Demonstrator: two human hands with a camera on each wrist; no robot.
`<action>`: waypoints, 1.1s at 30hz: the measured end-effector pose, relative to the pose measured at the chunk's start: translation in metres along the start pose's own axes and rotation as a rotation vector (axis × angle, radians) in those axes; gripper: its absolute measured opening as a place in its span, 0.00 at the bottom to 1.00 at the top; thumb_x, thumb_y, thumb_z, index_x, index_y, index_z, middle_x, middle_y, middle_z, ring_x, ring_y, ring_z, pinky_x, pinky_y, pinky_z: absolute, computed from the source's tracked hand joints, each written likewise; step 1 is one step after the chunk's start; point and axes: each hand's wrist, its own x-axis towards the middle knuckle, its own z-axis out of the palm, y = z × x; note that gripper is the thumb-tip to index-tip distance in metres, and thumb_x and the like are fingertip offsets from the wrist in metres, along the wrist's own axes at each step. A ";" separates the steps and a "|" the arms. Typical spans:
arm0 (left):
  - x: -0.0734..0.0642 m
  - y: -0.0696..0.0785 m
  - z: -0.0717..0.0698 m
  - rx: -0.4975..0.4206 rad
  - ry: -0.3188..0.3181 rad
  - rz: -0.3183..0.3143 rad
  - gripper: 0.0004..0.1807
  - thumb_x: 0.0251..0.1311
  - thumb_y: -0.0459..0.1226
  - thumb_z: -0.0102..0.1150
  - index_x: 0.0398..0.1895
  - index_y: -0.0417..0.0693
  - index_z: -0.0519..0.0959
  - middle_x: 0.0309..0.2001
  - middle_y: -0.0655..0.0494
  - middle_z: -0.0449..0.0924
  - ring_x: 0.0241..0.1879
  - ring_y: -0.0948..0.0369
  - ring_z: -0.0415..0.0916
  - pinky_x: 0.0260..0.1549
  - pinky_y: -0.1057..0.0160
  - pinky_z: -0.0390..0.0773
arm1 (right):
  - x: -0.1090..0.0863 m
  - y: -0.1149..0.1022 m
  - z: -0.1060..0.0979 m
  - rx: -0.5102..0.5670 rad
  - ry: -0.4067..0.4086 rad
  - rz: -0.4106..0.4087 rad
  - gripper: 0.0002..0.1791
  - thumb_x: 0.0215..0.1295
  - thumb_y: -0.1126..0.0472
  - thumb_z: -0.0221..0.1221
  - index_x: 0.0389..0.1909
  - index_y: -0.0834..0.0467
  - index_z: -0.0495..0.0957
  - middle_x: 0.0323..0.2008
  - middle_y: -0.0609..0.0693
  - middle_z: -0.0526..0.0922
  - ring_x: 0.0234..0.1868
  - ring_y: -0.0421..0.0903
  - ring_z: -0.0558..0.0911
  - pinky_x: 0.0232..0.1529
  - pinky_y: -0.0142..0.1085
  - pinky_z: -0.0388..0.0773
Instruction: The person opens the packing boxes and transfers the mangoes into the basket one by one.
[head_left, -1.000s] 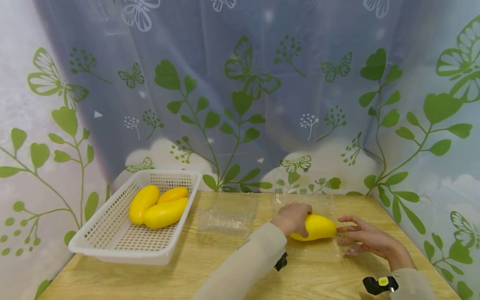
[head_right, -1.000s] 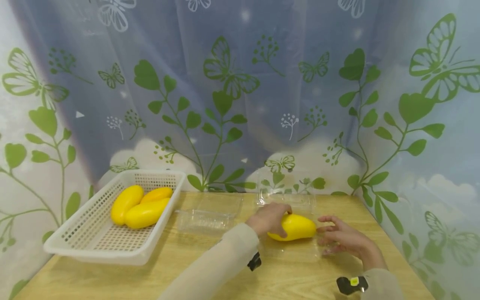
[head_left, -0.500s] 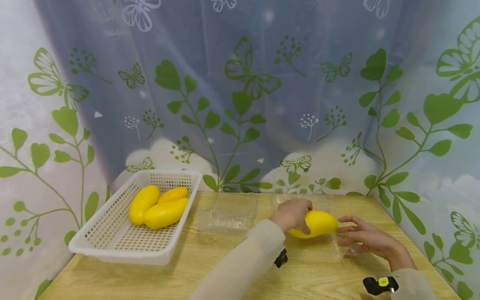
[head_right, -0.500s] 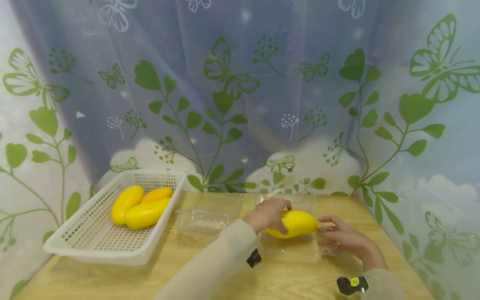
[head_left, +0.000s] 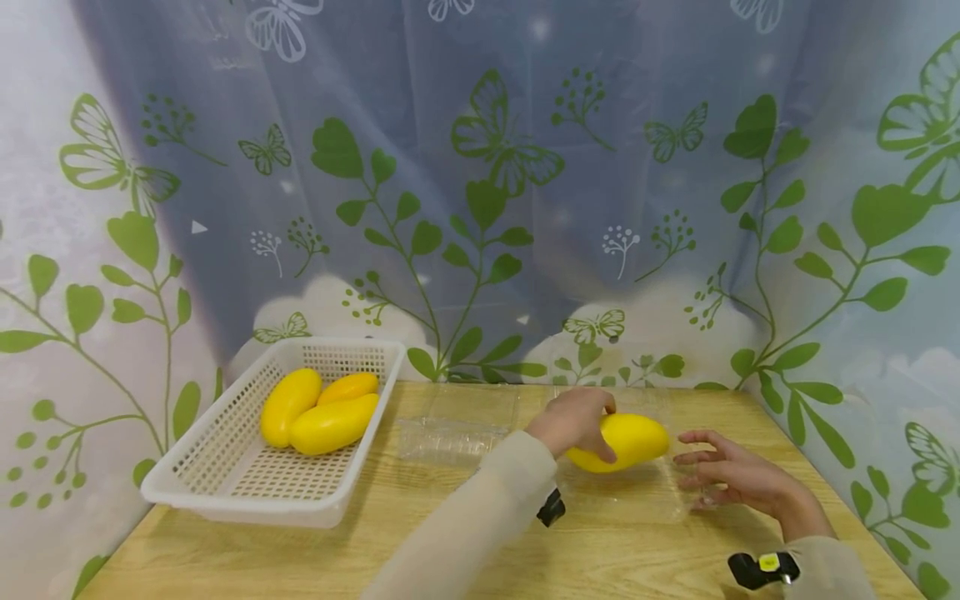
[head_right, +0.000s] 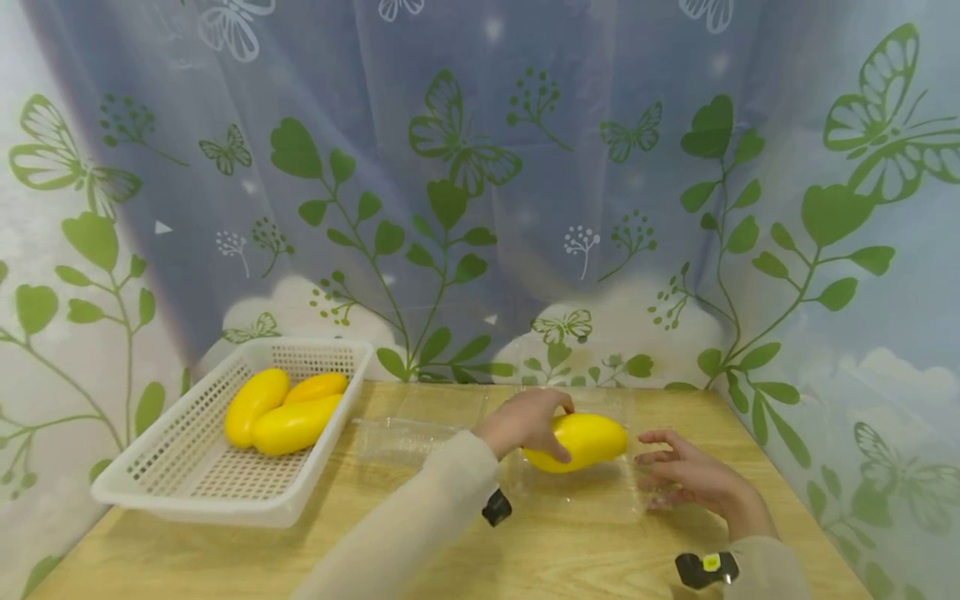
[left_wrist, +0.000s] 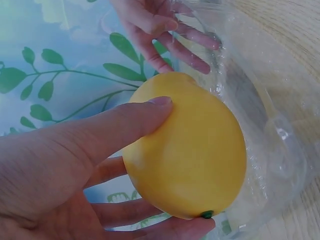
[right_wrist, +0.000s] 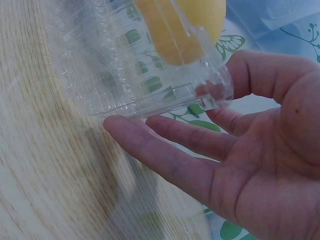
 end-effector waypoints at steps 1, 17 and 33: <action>0.000 -0.001 -0.001 -0.003 -0.002 0.000 0.36 0.49 0.48 0.82 0.64 0.60 0.79 0.62 0.65 0.81 0.55 0.63 0.78 0.53 0.64 0.81 | 0.000 0.000 0.000 -0.001 -0.001 -0.002 0.37 0.78 0.63 0.50 0.75 0.71 0.41 0.72 0.82 0.56 0.59 0.55 0.84 0.47 0.45 0.88; -0.009 -0.007 -0.012 -0.030 -0.020 -0.030 0.36 0.51 0.48 0.81 0.65 0.62 0.78 0.64 0.64 0.79 0.59 0.62 0.76 0.58 0.60 0.79 | 0.000 0.001 -0.001 0.003 -0.020 -0.006 0.37 0.77 0.65 0.49 0.76 0.71 0.39 0.73 0.82 0.54 0.59 0.55 0.83 0.48 0.48 0.88; -0.015 -0.014 -0.017 -0.037 -0.038 -0.017 0.36 0.51 0.48 0.81 0.65 0.62 0.78 0.64 0.62 0.79 0.58 0.61 0.76 0.54 0.59 0.81 | 0.001 0.002 -0.002 0.003 -0.012 -0.003 0.37 0.77 0.65 0.50 0.76 0.71 0.40 0.73 0.82 0.54 0.59 0.55 0.83 0.49 0.49 0.88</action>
